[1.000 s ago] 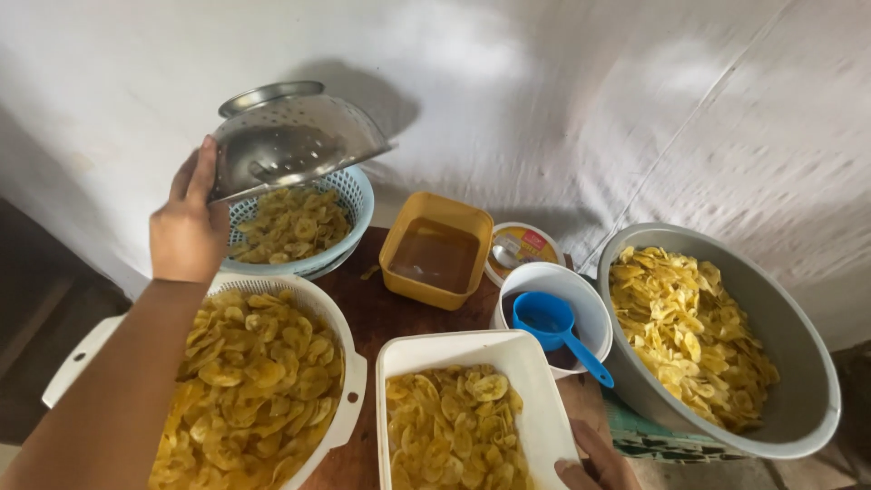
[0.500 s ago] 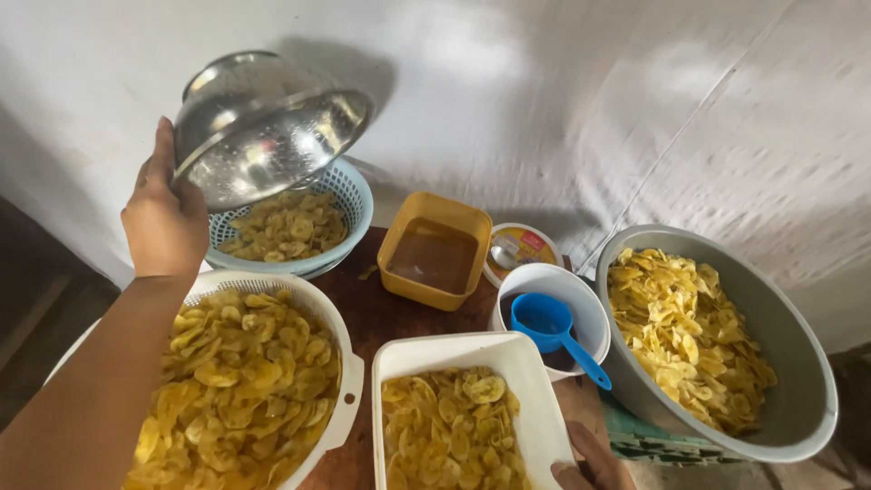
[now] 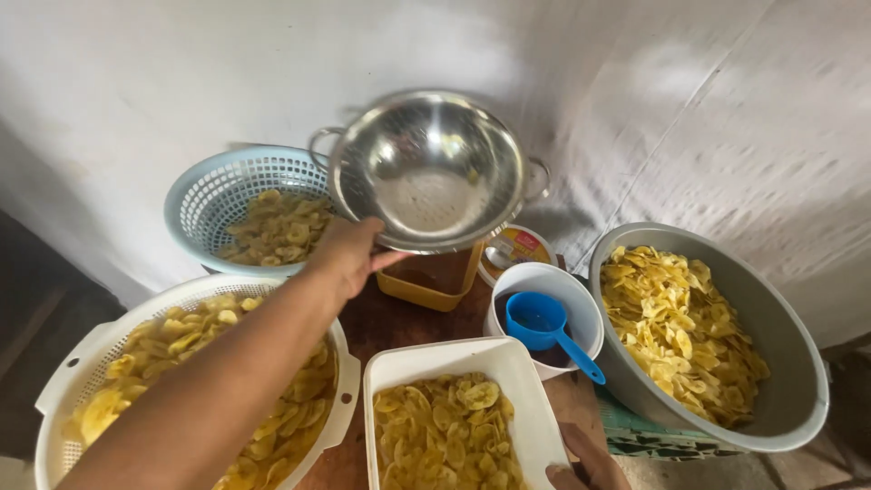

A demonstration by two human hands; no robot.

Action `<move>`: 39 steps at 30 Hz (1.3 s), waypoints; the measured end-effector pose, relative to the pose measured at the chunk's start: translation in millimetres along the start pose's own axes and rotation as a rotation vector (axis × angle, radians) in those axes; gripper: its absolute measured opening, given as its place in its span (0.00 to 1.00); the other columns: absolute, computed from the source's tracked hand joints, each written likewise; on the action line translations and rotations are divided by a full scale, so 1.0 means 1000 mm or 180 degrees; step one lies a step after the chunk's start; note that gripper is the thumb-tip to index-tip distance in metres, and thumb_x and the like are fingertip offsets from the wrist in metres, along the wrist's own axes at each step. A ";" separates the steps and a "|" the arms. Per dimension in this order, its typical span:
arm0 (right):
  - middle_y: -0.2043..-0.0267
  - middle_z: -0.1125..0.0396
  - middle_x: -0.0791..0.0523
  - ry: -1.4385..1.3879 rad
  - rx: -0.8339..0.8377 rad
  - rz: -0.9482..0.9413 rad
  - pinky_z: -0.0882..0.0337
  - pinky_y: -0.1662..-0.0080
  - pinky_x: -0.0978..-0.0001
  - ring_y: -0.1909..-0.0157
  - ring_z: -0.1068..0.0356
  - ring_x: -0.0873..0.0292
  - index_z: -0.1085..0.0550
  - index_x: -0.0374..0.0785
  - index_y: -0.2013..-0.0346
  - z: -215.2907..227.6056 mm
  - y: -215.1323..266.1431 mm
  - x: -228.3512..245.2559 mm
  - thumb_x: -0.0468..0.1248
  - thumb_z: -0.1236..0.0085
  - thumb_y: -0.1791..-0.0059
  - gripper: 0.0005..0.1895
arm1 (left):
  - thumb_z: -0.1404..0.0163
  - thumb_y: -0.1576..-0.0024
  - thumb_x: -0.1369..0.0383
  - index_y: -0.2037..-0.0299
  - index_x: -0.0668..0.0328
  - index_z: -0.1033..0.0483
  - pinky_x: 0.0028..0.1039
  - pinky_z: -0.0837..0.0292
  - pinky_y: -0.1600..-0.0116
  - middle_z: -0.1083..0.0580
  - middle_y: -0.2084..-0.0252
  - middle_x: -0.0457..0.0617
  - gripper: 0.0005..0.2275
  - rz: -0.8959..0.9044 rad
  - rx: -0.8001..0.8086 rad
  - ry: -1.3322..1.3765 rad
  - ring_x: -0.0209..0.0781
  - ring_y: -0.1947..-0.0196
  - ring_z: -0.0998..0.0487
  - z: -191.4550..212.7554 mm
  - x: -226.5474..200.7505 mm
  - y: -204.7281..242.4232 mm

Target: The person transfers fried banana chips between colanders and plastic containers, pours syrup over the chips in a container using a scoop, and shakes the container by hand to coat them.

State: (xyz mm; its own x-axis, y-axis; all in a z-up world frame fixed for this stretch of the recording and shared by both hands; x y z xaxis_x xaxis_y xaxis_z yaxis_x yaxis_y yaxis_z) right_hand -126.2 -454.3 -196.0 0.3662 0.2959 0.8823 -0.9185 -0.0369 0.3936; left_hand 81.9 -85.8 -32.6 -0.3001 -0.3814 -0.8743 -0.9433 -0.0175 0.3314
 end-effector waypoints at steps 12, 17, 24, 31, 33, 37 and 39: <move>0.51 0.22 0.45 -0.0181 -0.0038 -0.0252 0.26 0.51 0.69 0.56 0.17 0.56 0.34 0.40 0.33 0.003 0.001 -0.010 0.33 0.42 0.52 0.31 | 0.63 0.37 0.76 0.42 0.77 0.39 0.32 0.19 0.55 0.28 0.46 0.65 0.15 0.0128 0.0086 -0.0338 0.51 0.54 0.17 -0.004 0.078 -0.055; 0.49 0.21 0.49 -0.0271 -0.0008 -0.0208 0.27 0.53 0.67 0.57 0.19 0.57 0.34 0.41 0.32 -0.005 -0.008 -0.012 0.34 0.43 0.54 0.33 | 0.54 0.35 0.63 0.38 0.89 0.38 0.32 0.18 0.56 0.31 0.43 0.74 0.26 0.0260 0.0136 -0.0311 0.53 0.58 0.18 0.007 0.067 -0.033; 0.39 0.31 0.50 0.0172 0.0015 0.0768 0.39 0.39 0.70 0.36 0.31 0.60 0.34 0.34 0.34 0.018 -0.017 -0.006 0.30 0.41 0.54 0.33 | 0.59 0.45 0.35 0.23 0.41 0.56 0.43 0.41 0.26 0.52 0.21 0.45 0.41 0.1049 0.0247 -0.1765 0.46 0.24 0.47 0.044 0.082 0.128; 0.45 0.24 0.46 -0.0125 -0.0740 0.0625 0.29 0.43 0.65 0.45 0.25 0.57 0.31 0.31 0.36 0.032 0.017 0.112 0.28 0.44 0.55 0.31 | 0.53 0.39 0.46 0.20 0.43 0.66 0.52 0.47 0.28 0.49 0.19 0.50 0.42 -0.0039 0.1095 -0.2336 0.54 0.27 0.45 0.014 0.032 0.189; 0.54 0.22 0.42 -0.0187 -0.1223 0.0595 0.28 0.50 0.64 0.55 0.25 0.53 0.31 0.32 0.33 0.048 0.027 0.162 0.28 0.44 0.54 0.32 | 0.52 0.40 0.49 0.20 0.41 0.61 0.54 0.43 0.29 0.41 0.23 0.50 0.40 0.0099 0.0607 -0.1661 0.57 0.36 0.29 0.023 0.008 0.161; 0.52 0.26 0.51 0.0470 -0.1461 0.2172 0.30 0.58 0.70 0.59 0.30 0.63 0.27 0.32 0.36 0.055 0.037 0.292 0.26 0.48 0.53 0.29 | 0.53 0.40 0.55 0.24 0.53 0.53 0.45 0.31 0.38 0.31 0.37 0.57 0.35 -0.0189 -0.0205 -0.1443 0.46 0.46 0.26 0.026 -0.018 0.078; 0.46 0.28 0.51 0.0810 -0.1896 0.2346 0.29 0.60 0.68 0.60 0.27 0.60 0.30 0.34 0.37 0.053 0.029 0.330 0.28 0.50 0.53 0.27 | 0.50 0.39 0.59 0.25 0.58 0.61 0.36 0.21 0.50 0.30 0.45 0.59 0.37 -0.0191 -0.0341 -0.1444 0.43 0.58 0.26 0.025 -0.002 0.033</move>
State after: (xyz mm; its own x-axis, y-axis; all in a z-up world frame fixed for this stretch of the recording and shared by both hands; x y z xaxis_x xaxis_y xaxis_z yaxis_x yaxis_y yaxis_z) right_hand -24.2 -408.0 120.3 -0.3080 0.5914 0.7453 -0.8547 0.1721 -0.4897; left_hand 48.0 -62.9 -28.6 -0.2997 0.0652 -0.9518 -0.9481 -0.1316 0.2895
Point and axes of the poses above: each hand's wrist, its own y-axis away from the middle knuckle, its own z-axis out of the back of the hand, x = y × z, the point moved 7 cm from there along -y, towards the middle knuckle
